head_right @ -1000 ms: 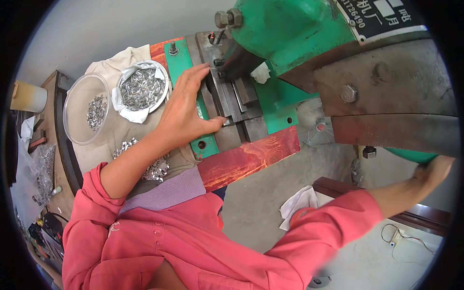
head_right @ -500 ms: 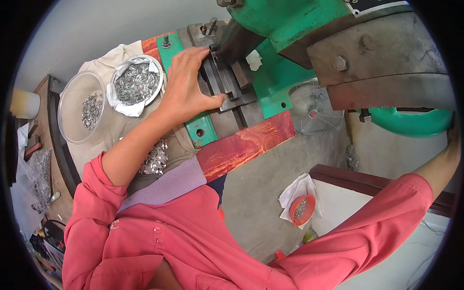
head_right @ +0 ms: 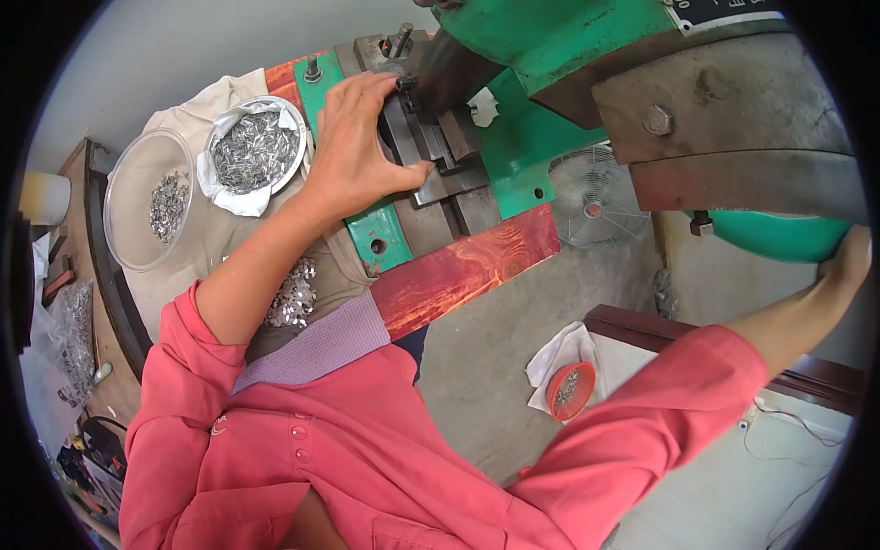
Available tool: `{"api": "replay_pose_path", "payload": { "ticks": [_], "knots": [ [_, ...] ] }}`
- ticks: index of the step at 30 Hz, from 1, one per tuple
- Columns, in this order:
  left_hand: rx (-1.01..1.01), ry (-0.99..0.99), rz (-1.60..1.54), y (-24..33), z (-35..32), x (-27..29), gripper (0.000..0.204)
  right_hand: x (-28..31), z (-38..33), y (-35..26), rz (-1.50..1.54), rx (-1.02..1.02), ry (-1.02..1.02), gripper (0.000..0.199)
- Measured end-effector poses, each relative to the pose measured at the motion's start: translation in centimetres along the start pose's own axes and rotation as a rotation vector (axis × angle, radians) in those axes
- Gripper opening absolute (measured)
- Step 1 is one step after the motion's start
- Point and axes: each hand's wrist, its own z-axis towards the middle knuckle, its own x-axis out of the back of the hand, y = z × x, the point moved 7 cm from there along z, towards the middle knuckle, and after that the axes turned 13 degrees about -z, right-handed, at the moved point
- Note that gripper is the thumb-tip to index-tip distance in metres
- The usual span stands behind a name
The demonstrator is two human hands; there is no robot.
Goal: Manually pressing metal studs or eyelets onto a fabric strip using a mechanical press machine.
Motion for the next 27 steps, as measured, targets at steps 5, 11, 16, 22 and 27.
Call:
{"api": "replay_pose_path", "payload": {
  "ticks": [5, 11, 16, 22, 27],
  "knots": [
    [-0.004, 0.009, 0.002, 0.2, -0.2, 0.1, 0.087, -4.1, -8.8, 6.0, 0.384, 0.088, 0.434, 0.065],
    [-0.016, 0.007, -0.015, 0.1, -0.2, -0.1, 0.086, -3.3, -8.0, 7.9, 0.390, 0.007, 0.390, 0.063],
    [-0.035, -0.002, -0.022, 0.1, -0.6, -0.1, 0.088, 0.0, -0.9, 8.2, 0.282, -0.034, 0.101, 0.054],
    [-0.006, -0.009, -0.050, -0.2, -0.7, -0.1, 0.091, 3.8, 5.4, 7.7, 0.096, -0.099, 0.018, 0.055],
    [0.004, -0.008, -0.032, -0.3, -0.8, -0.1, 0.089, 2.5, 2.8, 6.1, 0.078, -0.068, 0.046, 0.057]
  ]
}}
